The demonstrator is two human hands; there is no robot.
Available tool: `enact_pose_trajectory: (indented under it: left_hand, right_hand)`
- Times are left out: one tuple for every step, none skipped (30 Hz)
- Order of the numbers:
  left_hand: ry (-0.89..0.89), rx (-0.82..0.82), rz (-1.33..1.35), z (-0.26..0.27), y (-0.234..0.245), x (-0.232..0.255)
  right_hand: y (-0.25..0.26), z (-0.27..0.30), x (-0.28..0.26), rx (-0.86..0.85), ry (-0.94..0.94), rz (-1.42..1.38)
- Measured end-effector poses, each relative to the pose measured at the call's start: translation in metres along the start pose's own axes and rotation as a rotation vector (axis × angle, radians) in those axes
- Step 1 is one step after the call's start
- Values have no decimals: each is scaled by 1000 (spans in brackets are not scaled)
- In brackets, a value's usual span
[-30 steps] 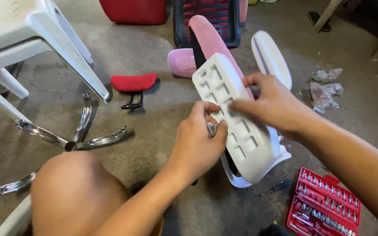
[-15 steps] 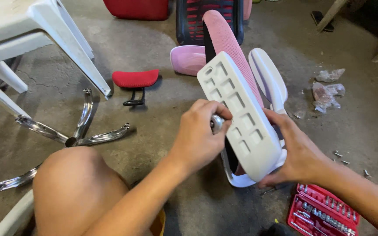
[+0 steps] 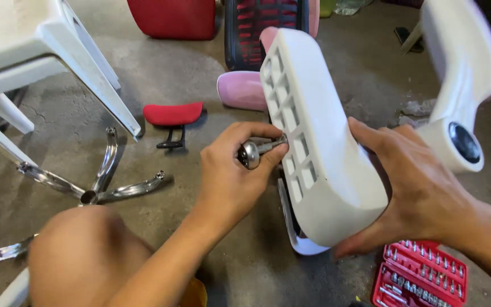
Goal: Assemble the base and seat components of an office chair using a socket wrench and screwdriver.
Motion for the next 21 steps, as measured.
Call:
enact_pose_trajectory:
  left_hand:
    - [-9, 2, 0, -3, -2, 0]
    - [-33, 41, -17, -9, -3, 1]
    - [-57, 80, -33, -14, -3, 2]
    - [-67, 83, -31, -20, -6, 4]
    - [-57, 71, -33, -25, -9, 4]
    - [-41, 56, -37, -28, -13, 3]
    - [-45, 56, -37, -32, -17, 4]
    - [16, 44, -8, -36, -22, 1]
    - [76, 31, 22, -39, -27, -2]
    - [81, 30, 21, -35, -34, -5]
    - [105, 29, 139, -31, -43, -8]
    - [116, 34, 257, -34, -52, -13]
    - [108, 40, 257, -36, -56, -17]
    - [67, 79, 285, -33, -57, -17]
    - [26, 117, 313, -29, -58, -18]
    - [38, 117, 310, -32, -56, -20]
    - [283, 130, 576, -30, -60, -34]
    - [517, 139, 841, -29, -67, -44]
    - [516, 140, 838, -31, -63, -42]
    - [652, 91, 1020, -27, -67, -40]
    - [788, 41, 1202, -22, -71, -36]
  right_hand:
    - [1, -2, 2, 9, 2, 3]
    - [5, -6, 3, 38, 39, 12]
    - [9, -10, 5, 68, 76, 22]
    - [10, -11, 12, 76, 78, 28]
    - [13, -12, 18, 131, 117, 50]
    - [13, -13, 23, 181, 155, 69]
    - [18, -15, 26, 184, 155, 71]
    - [27, -16, 27, 263, 185, -1]
    - [35, -15, 29, 340, 215, -73]
    - [38, -15, 30, 337, 214, -74]
    - [40, -15, 32, 302, 214, -152]
    - [45, -21, 35, 276, 222, -223]
    - [44, -21, 35, 281, 230, -218]
    - [40, -15, 35, 290, 228, -198]
    - [36, -9, 35, 299, 226, -179]
    - [35, -9, 41, 289, 223, -185]
    - [31, -10, 47, 267, 211, -118]
    - [29, -12, 52, 256, 203, -46]
    - [29, -13, 55, 257, 205, -48]
    - [29, -13, 57, 249, 213, -9]
    - [28, -13, 59, 241, 221, 30]
Point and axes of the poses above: each hand's wrist, its own z-axis away from the middle knuckle, its own y-axis out of the back of the hand, x = y × z, the point moved 6 cm from there along -z, towards the middle knuckle, and after that the axes turned 11 degrees about -y, right-handed, at the moved point
